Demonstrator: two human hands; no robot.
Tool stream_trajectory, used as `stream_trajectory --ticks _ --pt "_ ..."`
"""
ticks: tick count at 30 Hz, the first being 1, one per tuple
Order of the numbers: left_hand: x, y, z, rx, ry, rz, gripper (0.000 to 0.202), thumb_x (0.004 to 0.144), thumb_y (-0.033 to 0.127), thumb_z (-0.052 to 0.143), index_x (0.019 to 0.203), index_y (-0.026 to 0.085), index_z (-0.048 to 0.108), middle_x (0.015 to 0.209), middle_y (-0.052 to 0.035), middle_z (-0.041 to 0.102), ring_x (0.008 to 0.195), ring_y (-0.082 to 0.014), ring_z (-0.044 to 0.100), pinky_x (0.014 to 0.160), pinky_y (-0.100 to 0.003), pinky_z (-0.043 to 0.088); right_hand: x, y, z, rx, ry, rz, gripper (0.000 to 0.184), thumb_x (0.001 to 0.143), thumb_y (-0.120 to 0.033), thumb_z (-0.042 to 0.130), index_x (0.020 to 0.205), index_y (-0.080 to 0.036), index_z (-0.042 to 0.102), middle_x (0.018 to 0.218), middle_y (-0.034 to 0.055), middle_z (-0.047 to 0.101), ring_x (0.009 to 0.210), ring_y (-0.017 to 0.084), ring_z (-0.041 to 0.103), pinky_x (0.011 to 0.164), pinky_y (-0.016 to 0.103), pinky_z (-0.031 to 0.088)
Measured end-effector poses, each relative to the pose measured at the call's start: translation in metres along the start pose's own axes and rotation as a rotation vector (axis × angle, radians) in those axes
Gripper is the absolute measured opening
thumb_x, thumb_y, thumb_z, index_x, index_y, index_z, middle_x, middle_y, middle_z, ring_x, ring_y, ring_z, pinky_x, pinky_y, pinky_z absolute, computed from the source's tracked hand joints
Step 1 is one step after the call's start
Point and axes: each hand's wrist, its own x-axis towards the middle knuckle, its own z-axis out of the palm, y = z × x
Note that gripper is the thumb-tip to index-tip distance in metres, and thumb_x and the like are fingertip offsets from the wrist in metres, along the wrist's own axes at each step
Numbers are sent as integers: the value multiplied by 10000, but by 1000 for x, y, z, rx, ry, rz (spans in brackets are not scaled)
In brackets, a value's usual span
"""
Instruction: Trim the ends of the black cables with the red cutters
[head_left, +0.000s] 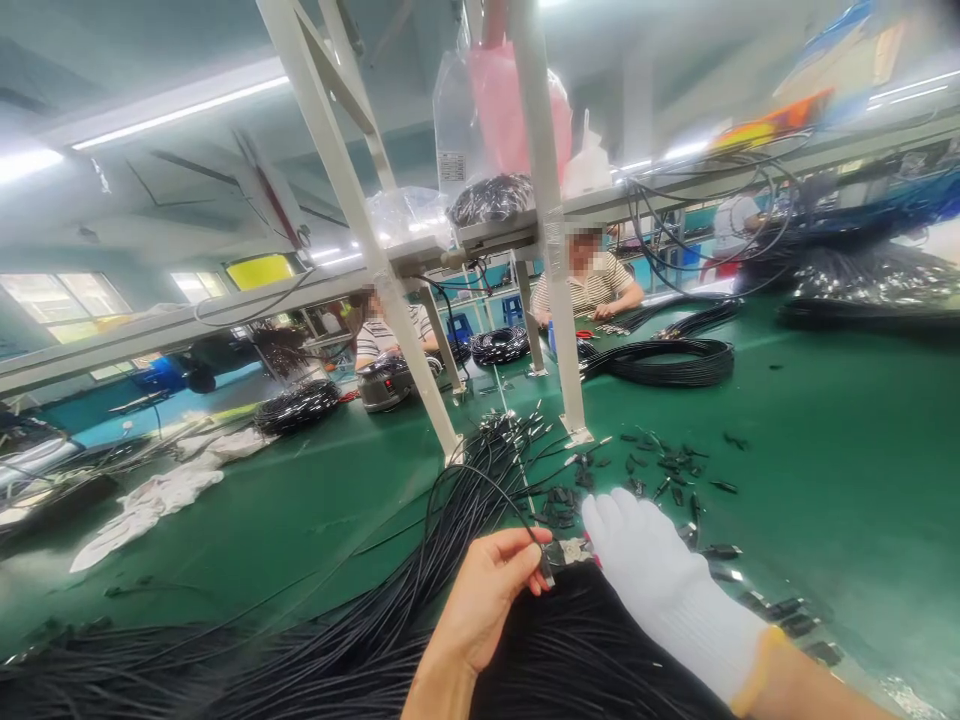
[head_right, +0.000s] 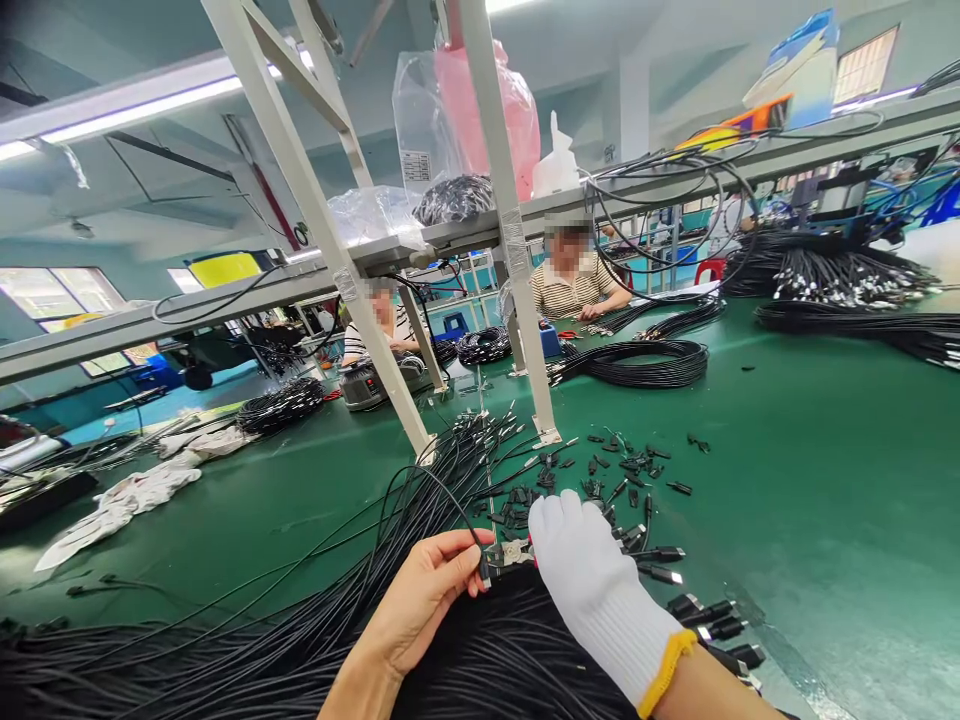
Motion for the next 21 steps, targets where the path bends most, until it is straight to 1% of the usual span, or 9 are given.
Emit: stream_trajectory --ticks 3,9,15,21 --pt "1 -2 -2 34 -21 8 351 677 338 825 919 88 775 666 -34 651 614 -117 538 652 -264 402 0 -1 2 3 -26 -8 109 803 -91 592 871 -177 594 741 51 529 706 214 497 589 320 328" --pt "0 -2 -5 36 -41 -22 365 672 355 833 914 89 777 642 -28 641 599 -108 530 658 -256 400 -1 -4 4 6 -61 -33 178 723 -33 619 804 -184 570 725 48 540 683 210 495 589 324 295" --pt "-1 1 -7 -27 -46 -8 396 646 377 858 917 100 776 662 -24 645 600 -99 525 641 -243 394 1 -2 1 30 -48 -26 146 756 -66 597 757 -199 537 723 42 546 678 202 494 594 326 266" --pt "-2 3 -6 -44 -60 -5 379 648 365 857 903 97 775 629 -24 649 582 -97 532 633 -236 399 -3 1 3 69 -75 -36 125 784 -122 585 759 -205 496 730 50 554 663 206 494 579 336 212"
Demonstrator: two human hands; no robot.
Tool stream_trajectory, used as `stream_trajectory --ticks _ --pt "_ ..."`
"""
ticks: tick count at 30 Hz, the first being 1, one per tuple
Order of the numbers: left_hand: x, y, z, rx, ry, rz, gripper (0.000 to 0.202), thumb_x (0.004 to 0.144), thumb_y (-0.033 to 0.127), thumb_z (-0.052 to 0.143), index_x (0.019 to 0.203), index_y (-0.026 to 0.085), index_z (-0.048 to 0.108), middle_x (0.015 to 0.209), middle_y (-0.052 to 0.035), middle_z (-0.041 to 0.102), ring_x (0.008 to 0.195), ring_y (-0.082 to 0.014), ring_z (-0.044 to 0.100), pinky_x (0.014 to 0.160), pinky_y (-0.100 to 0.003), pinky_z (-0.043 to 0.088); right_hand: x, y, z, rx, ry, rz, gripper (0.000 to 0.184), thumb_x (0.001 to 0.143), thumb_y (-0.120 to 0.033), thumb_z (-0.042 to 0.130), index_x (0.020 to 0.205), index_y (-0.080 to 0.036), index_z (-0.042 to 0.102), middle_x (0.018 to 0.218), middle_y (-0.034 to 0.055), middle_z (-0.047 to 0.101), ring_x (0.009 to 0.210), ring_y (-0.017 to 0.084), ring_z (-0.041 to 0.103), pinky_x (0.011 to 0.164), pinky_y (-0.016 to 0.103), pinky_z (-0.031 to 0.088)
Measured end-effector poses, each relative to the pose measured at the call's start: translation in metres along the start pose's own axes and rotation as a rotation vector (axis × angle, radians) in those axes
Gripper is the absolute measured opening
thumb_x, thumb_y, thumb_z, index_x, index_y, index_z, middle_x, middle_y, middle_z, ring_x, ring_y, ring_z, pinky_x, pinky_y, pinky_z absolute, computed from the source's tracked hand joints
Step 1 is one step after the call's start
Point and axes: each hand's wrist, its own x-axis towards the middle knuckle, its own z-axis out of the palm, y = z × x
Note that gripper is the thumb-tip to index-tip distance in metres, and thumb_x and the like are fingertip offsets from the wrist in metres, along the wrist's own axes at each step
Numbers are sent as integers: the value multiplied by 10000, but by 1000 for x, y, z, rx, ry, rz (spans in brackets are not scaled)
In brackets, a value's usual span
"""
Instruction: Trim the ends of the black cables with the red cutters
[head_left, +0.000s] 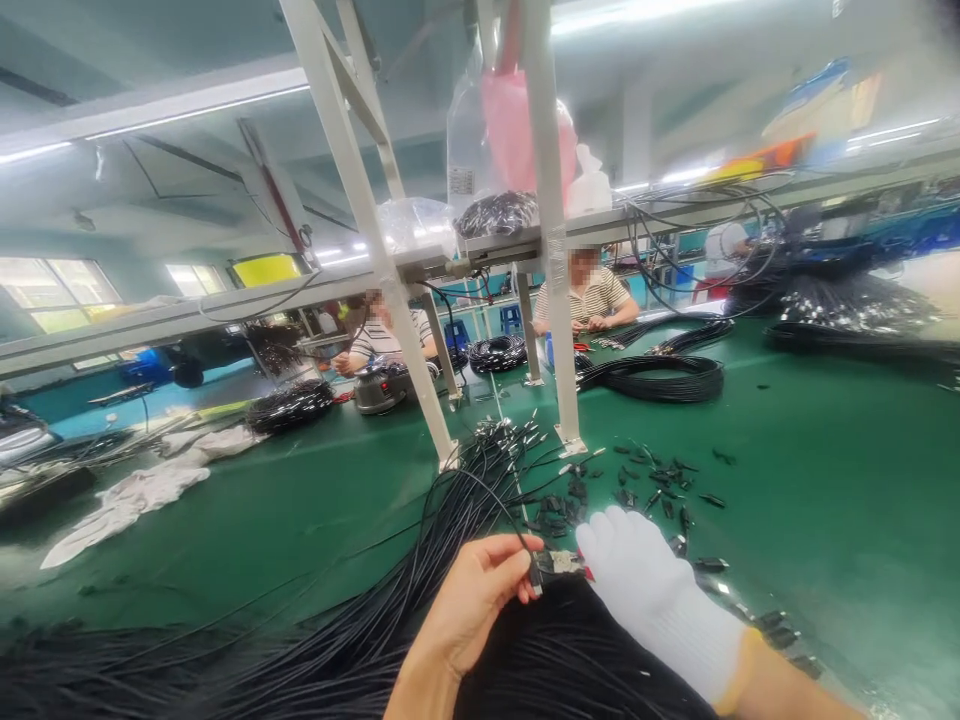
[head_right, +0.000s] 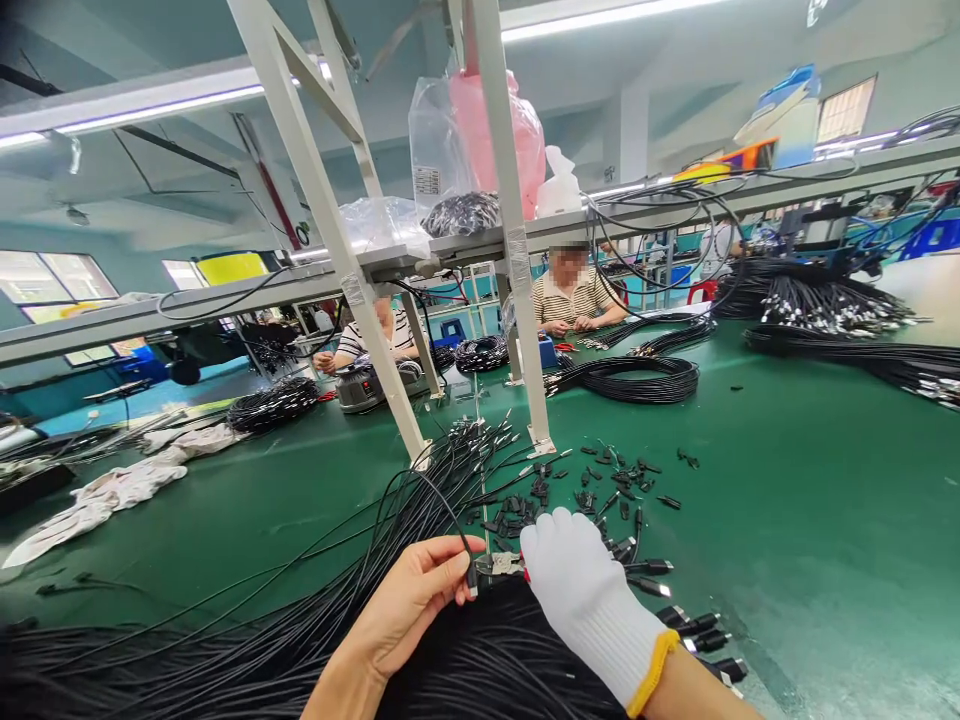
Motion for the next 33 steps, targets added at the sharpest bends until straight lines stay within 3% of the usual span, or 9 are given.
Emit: stream_trajectory --ticks 7,12,17,20,26,33 --pt "-1 -1 -2 -27 -5 14 329 658 338 853 875 103 775 686 -27 649 599 -97 559 625 -228 415 -1 5 -5 49 -48 -45 141 812 -238 630 776 -205 498 732 38 589 692 186 544 582 315 216" --pt "1 -5 -4 -71 -6 24 319 671 328 851 874 101 759 693 -30 655 591 -94 575 629 -225 435 -1 4 -5 59 -89 -50 113 807 -261 638 786 -210 539 739 46 626 695 231 606 563 318 206" --pt "7 -13 -2 -168 71 86 318 649 327 874 817 94 736 698 -38 658 611 -110 607 632 -232 470 1 4 -3 63 -95 6 99 822 -276 624 772 -214 565 692 36 628 634 230 622 536 311 184" --pt "9 -15 -1 -190 125 126 327 625 332 889 796 105 727 728 -31 660 627 -106 615 630 -224 478 1 7 -6 61 -65 75 119 862 -307 596 797 -209 578 721 41 633 639 208 614 544 305 217" --pt "9 -10 0 -205 180 176 342 611 354 895 798 128 720 814 -46 704 644 -101 617 632 -217 483 -1 5 -15 91 161 123 180 827 -368 658 858 -203 592 814 57 620 730 231 572 623 324 328" --pt "10 -14 1 -195 179 206 299 652 326 874 831 130 737 850 -63 724 684 -110 616 666 -223 485 -1 -3 -16 109 178 120 224 792 -366 694 902 -203 586 813 46 594 722 226 540 640 326 335"
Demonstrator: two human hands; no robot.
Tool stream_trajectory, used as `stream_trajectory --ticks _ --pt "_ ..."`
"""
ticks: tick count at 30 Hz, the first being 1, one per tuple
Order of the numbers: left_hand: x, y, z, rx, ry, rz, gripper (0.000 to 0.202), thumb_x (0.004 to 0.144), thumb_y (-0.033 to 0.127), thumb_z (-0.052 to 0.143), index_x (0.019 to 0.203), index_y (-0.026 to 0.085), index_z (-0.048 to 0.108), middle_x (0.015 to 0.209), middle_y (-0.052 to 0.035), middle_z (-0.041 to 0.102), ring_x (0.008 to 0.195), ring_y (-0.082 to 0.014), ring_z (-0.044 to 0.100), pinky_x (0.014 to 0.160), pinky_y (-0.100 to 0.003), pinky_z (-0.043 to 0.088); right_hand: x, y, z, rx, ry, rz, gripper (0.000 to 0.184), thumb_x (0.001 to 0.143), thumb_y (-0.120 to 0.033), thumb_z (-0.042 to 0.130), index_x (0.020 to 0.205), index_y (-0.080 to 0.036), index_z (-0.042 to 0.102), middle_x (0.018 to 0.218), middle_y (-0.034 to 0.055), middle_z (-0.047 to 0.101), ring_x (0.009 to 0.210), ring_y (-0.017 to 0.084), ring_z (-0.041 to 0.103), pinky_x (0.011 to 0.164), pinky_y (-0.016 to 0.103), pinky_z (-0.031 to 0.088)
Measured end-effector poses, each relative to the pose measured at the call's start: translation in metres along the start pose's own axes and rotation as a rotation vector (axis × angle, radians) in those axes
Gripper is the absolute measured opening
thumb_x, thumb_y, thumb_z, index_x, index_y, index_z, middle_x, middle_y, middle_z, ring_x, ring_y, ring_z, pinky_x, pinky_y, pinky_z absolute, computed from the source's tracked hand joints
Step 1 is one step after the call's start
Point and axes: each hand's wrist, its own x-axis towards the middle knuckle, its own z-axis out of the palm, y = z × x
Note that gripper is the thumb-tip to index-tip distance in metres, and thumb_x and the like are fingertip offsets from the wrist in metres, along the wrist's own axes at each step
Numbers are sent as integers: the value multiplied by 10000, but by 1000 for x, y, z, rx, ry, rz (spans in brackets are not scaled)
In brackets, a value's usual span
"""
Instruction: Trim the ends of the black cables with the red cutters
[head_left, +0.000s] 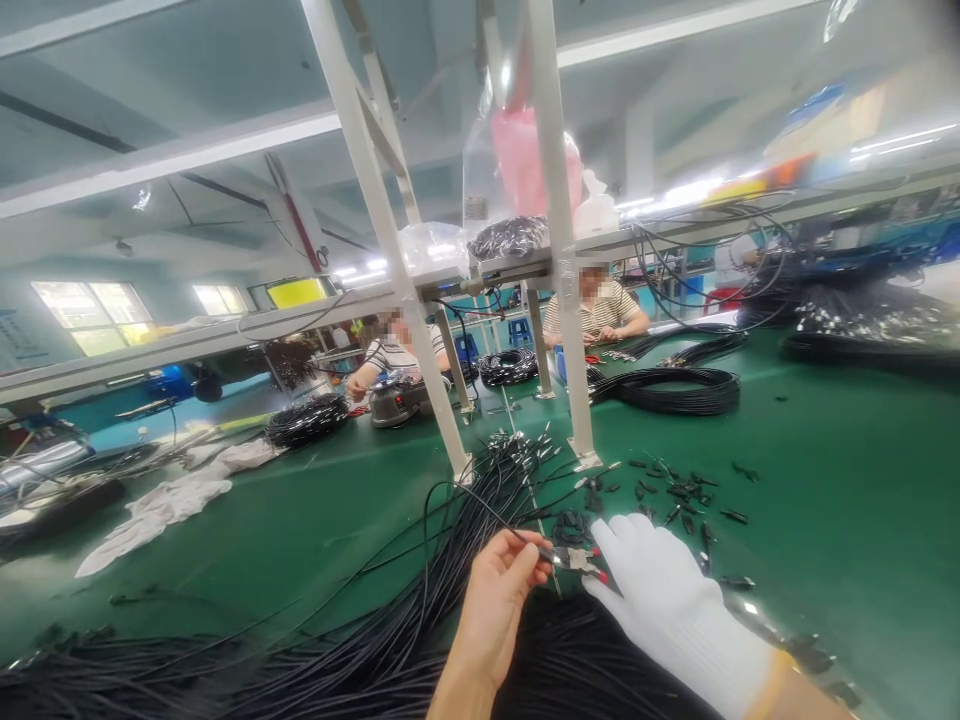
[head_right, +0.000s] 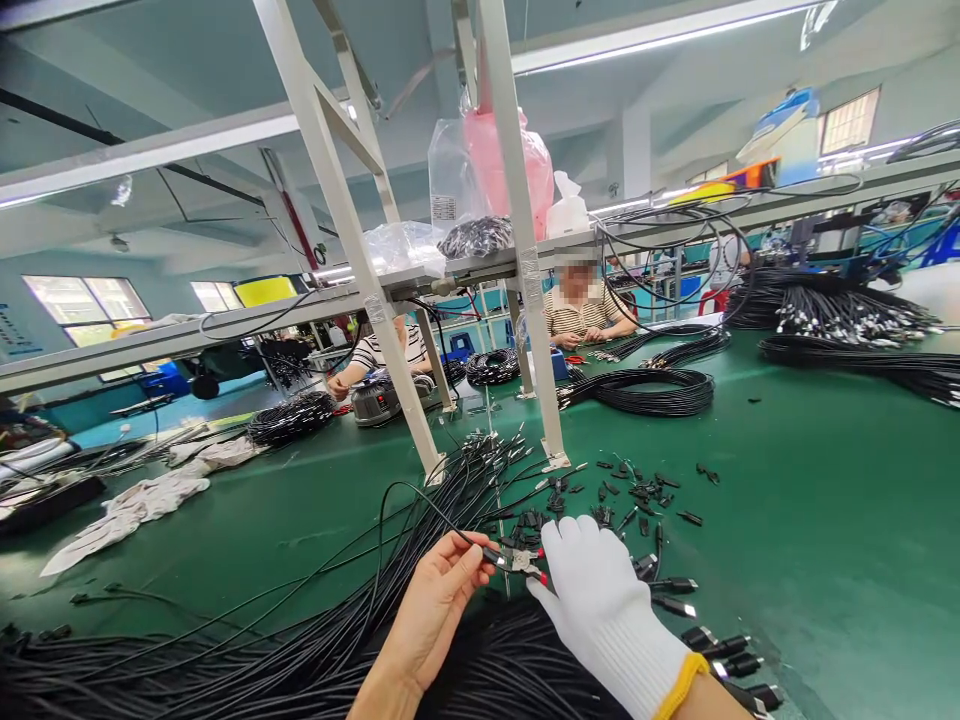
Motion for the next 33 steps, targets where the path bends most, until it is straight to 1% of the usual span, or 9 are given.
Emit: stream_trajectory --ticks 5,10,15,17,21,24,27,30,33 --pt "0 -4 0 11 5 10 275 672 322 860 830 133 737 849 -63 727 677 -108 607 668 -229 482 -1 -2 -4 -28 46 18 251 773 -405 708 862 -208 579 782 43 589 700 224 522 631 333 321" --pt "-1 -4 3 16 18 40 294 668 345 860 830 132 739 858 -71 730 688 -115 608 683 -238 481 -1 -2 -3 -29 10 29 228 795 -400 685 859 -204 588 780 48 598 699 222 523 629 336 310" --pt "-1 -3 5 20 34 31 319 652 351 872 824 121 733 847 -74 732 682 -115 605 684 -243 484 0 -2 8 -51 -40 16 251 801 -406 667 909 -198 575 802 63 593 738 239 523 643 349 302" --pt "-1 -2 5 18 46 32 332 643 353 878 822 117 727 824 -68 728 671 -113 604 674 -240 482 0 -1 12 -35 -21 0 240 801 -396 664 898 -200 565 794 59 585 742 241 520 641 352 300" --pt "-2 -3 5 20 48 30 363 633 376 879 815 112 708 789 -54 718 635 -99 593 648 -230 473 -4 0 14 13 94 -28 231 782 -353 684 906 -198 565 822 54 580 779 244 519 658 349 310" --pt "-2 -4 5 31 34 34 381 641 397 868 816 110 688 822 -76 731 631 -110 601 631 -242 473 -8 2 16 12 140 -55 205 803 -316 660 944 -191 579 862 64 587 796 243 521 681 345 323" --pt "-2 -8 4 43 26 57 387 664 415 847 828 116 664 862 -101 744 631 -123 616 627 -257 478 -9 3 22 13 149 -80 161 819 -343 643 876 -203 588 792 48 571 724 224 520 647 329 314" --pt "-2 -11 4 82 27 95 371 707 423 812 843 119 650 880 -108 743 636 -125 624 629 -260 484 -9 2 26 -6 127 -72 175 808 -368 658 774 -216 579 704 31 548 635 209 524 583 308 274" --pt "-2 -11 5 109 31 111 346 723 412 800 834 122 647 870 -98 733 629 -125 625 620 -260 487 -9 0 26 -13 28 -45 201 812 -369 660 718 -216 568 652 28 549 569 199 543 537 291 210"
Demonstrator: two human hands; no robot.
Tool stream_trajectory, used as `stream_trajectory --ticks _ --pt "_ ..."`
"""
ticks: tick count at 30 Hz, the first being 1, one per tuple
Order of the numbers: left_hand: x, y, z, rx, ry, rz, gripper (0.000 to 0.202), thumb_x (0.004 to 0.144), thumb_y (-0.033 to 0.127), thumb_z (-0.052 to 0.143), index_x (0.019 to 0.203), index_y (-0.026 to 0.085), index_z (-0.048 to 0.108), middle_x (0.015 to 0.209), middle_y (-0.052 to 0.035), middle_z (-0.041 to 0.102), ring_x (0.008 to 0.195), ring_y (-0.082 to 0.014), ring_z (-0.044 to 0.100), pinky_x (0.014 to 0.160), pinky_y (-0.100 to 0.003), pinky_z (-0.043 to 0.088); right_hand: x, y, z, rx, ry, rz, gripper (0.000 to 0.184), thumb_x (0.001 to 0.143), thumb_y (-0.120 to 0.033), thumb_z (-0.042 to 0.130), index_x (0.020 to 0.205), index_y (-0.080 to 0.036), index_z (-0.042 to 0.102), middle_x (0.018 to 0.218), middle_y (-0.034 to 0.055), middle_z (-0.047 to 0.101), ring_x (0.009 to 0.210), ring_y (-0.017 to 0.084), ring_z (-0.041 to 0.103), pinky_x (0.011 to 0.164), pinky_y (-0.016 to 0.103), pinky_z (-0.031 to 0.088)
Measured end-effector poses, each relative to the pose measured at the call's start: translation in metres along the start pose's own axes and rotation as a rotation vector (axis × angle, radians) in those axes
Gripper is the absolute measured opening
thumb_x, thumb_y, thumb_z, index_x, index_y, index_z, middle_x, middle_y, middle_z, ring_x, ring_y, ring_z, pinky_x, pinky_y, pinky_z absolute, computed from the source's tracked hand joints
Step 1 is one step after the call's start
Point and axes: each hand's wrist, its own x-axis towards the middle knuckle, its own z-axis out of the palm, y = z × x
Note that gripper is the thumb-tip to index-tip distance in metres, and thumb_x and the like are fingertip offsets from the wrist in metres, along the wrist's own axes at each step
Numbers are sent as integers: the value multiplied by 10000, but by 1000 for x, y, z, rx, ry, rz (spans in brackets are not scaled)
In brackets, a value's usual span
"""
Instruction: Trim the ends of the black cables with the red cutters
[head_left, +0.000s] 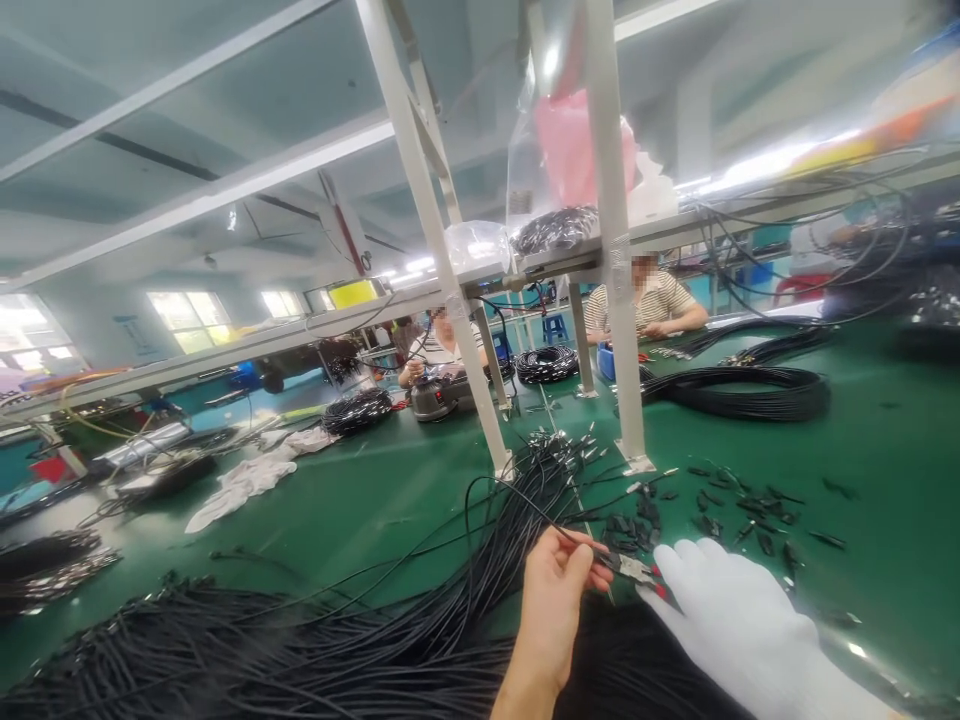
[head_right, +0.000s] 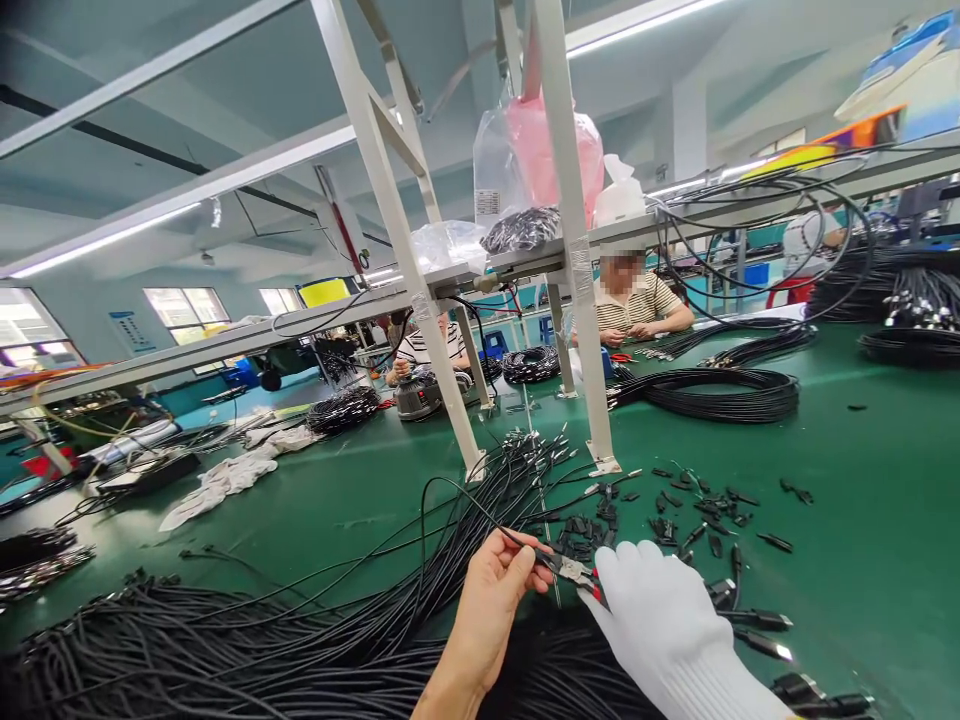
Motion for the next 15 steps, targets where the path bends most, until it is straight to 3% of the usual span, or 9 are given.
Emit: stream_trajectory --ticks 5,11,15 --pt "-1 7 -1 7 -53 1 341 710 401 811 866 124 688 862 -73 715 649 -138 638 646 -275 505 -1 -1 -5 41 -130 25 224 888 -402 560 759 -220 586 652 30 573 531 194 560 522 285 185" --pt "1 7 -4 33 -76 10 274 708 348 820 823 122 715 761 -37 689 618 -131 624 627 -261 493 2 -1 -18 42 -23 -34 177 869 -372 574 788 -215 564 750 44 588 669 222 563 599 318 287" --pt "3 4 -5 44 -60 11 277 719 360 812 827 128 707 690 -5 657 605 -117 601 625 -245 477 6 -2 -20 56 -49 -39 163 841 -367 603 778 -222 560 750 44 573 681 238 546 604 327 281"
